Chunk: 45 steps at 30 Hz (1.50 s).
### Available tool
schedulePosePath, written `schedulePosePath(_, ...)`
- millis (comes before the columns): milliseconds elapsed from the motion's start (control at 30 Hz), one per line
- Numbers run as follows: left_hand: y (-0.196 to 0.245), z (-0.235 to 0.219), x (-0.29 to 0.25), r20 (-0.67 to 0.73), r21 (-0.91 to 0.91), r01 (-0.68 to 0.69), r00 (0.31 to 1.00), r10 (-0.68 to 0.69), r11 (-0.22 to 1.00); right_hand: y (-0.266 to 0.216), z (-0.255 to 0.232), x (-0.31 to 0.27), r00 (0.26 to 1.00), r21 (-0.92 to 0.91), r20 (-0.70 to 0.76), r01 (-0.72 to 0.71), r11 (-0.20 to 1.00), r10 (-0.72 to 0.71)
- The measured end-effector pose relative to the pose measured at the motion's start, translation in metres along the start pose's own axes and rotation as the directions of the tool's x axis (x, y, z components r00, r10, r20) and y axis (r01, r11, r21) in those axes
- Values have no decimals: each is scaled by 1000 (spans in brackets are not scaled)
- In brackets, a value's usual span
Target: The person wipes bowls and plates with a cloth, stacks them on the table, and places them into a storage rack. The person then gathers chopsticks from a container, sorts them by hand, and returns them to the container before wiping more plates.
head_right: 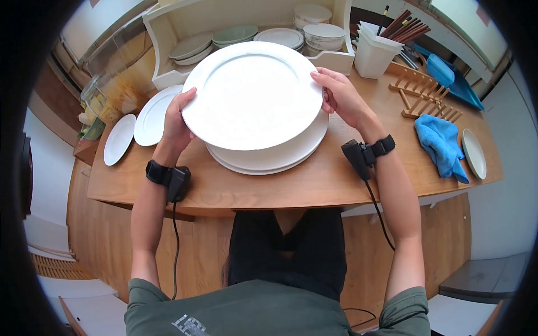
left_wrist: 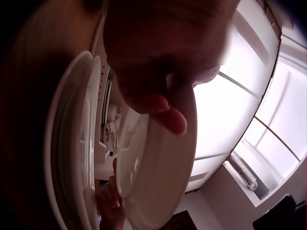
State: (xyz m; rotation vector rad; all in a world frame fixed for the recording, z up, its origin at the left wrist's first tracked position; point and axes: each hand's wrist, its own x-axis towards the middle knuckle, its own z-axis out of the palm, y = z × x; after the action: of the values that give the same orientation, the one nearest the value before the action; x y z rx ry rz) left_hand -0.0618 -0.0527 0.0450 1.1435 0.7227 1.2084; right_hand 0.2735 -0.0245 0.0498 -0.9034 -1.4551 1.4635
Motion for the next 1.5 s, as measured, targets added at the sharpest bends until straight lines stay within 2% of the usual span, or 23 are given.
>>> schedulePosePath(100,0,-1,1,-37,-10,-2,999,1,1000,0,-1,0,1000,-21,10,16,1000,-16)
schedulePosePath(200,-2,-1,2,1,-24,16,1000,-16,1000,2,0,0,1000,-23,-15,19,1000,-20)
schedulePosePath(267,-2,5,0,-104,17,45,994,-43,999,2,-1,0,1000,-4,-2,11,1000,-11)
schedulePosePath(300,0,5,1,-102,18,43,994,-41,999,1,-1,1,1000,-4,-2,13,1000,-13)
schedulePosePath(367,-1,2,-1,-33,-4,60,998,-60,998,1,-2,0,999,-35,-18,44,998,-45)
schedulePosePath(567,2,1,0,-16,-104,91,996,-93,990,2,-1,0,999,-46,-32,33,998,-34)
schedulePosePath(667,1,-2,0,19,-97,77,997,-76,992,2,0,0,998,-90,-54,18,996,-22)
schedulePosePath(900,2,-1,-1,2,-129,89,996,-89,988,3,0,0,997,-74,-76,26,997,-31)
schedulePosePath(1000,1,-2,0,61,-120,95,994,-88,988,2,0,1,991,-93,-131,5,996,-18)
schedulePosePath(1167,-1,-4,0,114,-83,67,992,-58,994,4,-3,1,987,-106,-154,26,994,-42)
schedulePosePath(1367,-4,-4,0,78,-29,0,997,2,1000,6,-3,4,977,-98,-211,-1,995,-19)
schedulePosePath(1500,-8,-12,3,117,-69,-20,993,28,997,5,-7,3,978,-95,-204,21,995,-40)
